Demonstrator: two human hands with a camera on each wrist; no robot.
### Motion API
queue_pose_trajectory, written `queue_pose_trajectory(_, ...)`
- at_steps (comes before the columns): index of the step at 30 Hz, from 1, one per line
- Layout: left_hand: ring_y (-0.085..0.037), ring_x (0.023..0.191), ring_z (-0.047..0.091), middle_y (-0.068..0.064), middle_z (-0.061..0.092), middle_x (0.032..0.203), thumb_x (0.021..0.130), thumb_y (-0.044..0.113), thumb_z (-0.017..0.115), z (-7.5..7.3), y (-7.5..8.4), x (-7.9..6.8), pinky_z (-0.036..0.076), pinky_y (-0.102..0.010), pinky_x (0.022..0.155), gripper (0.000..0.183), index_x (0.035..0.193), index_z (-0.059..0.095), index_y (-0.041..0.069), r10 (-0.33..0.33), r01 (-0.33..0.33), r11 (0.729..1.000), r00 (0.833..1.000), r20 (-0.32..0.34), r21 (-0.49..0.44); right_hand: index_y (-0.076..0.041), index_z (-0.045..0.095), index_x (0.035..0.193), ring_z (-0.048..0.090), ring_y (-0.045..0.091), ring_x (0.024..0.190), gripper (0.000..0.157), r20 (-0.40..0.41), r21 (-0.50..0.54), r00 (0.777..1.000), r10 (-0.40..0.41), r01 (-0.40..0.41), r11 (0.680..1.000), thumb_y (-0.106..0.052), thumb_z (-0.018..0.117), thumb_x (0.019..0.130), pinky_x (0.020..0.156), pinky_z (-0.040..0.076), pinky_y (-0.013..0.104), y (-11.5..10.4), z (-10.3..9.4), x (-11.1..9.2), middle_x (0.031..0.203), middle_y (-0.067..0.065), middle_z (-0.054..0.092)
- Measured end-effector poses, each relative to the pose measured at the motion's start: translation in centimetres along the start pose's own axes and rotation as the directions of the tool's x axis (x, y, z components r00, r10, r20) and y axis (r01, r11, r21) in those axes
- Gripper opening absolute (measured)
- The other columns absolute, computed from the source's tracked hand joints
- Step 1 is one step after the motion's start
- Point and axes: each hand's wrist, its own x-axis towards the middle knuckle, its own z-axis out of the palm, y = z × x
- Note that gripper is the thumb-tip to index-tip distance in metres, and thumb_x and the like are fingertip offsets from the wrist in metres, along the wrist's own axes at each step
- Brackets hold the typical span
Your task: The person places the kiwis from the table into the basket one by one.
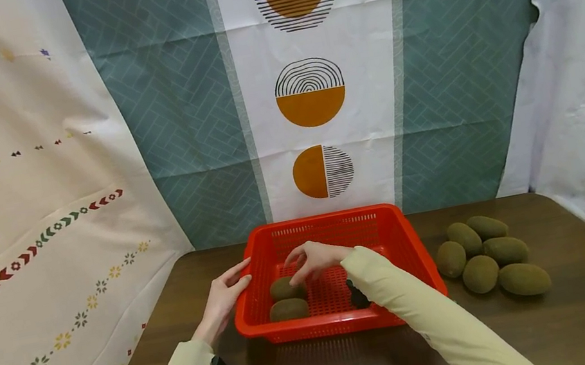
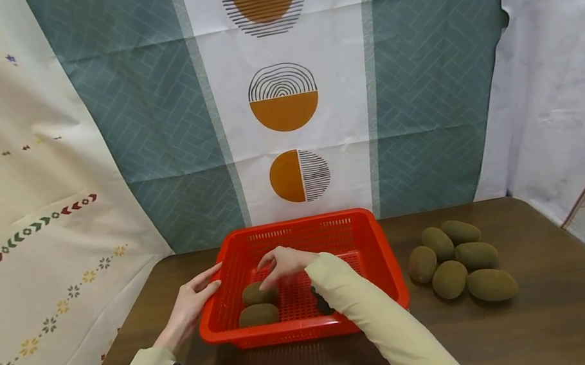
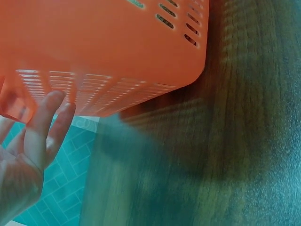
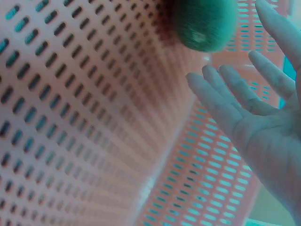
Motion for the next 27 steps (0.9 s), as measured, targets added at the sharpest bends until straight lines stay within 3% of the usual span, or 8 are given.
queue_pose_trajectory(7, -0.034, 0.096, 0.058, -0.023, 0.05, 0.123, 0.089, 0.009, 0.058, 0.0, -0.1, 0.2, 0.049, -0.043, 0.075, 0.045, 0.132, 0.046, 0.005, -0.004, 0.004, 1.0, 1.0, 0.017, -0.017, -0.008, 0.049, 0.128, 0.057, 0.021, 0.09, 0.054, -0.043, -0.042, 0.998, -0.043, 0.042, 0.998, -0.016, 0.071, 0.079, 0.071, 0.051, 0.043, -2.8, -2.8, -2.7, 0.111, 0.012, 0.053)
queue_pose_trajectory(12, -0.033, 0.095, 0.059, -0.022, 0.05, 0.122, 0.089, 0.011, 0.058, -0.1, 0.1, 0.2, 0.049, -0.043, 0.075, 0.045, 0.132, 0.046, 0.006, -0.01, 0.01, 1.0, 1.0, 0.016, -0.006, -0.011, 0.049, 0.129, 0.061, 0.023, 0.086, 0.056, -0.059, 0.002, 0.994, -0.091, 0.092, 0.996, -0.016, 0.072, 0.079, 0.072, 0.051, 0.042, -4.2, -5.1, -4.8, 0.113, 0.012, 0.052)
queue_pose_trajectory(21, -0.033, 0.092, 0.06, -0.023, 0.05, 0.123, 0.088, 0.009, 0.059, -0.1, -0.2, 0.2, 0.05, -0.041, 0.072, 0.044, 0.131, 0.048, 0.005, 0.0, 0.0, 1.0, 1.0, -0.003, -0.009, -0.009, 0.046, 0.132, 0.056, 0.029, 0.097, 0.059, -0.108, 0.09, 0.979, -0.174, 0.183, 0.979, -0.011, 0.071, 0.079, 0.077, 0.048, 0.048, -4.2, -8.4, -9.0, 0.118, 0.016, 0.049)
queue_pose_trajectory(27, -0.033, 0.095, 0.059, -0.023, 0.049, 0.124, 0.089, 0.009, 0.058, -0.1, -0.3, 0.3, 0.05, -0.041, 0.073, 0.044, 0.131, 0.048, 0.005, 0.003, -0.003, 1.0, 1.0, 0.003, -0.011, -0.008, 0.045, 0.132, 0.054, 0.031, 0.102, 0.057, -0.157, 0.061, 0.973, -0.17, 0.181, 0.982, -0.012, 0.069, 0.081, 0.078, 0.047, 0.048, -3.5, -10.6, -12.5, 0.12, 0.017, 0.049)
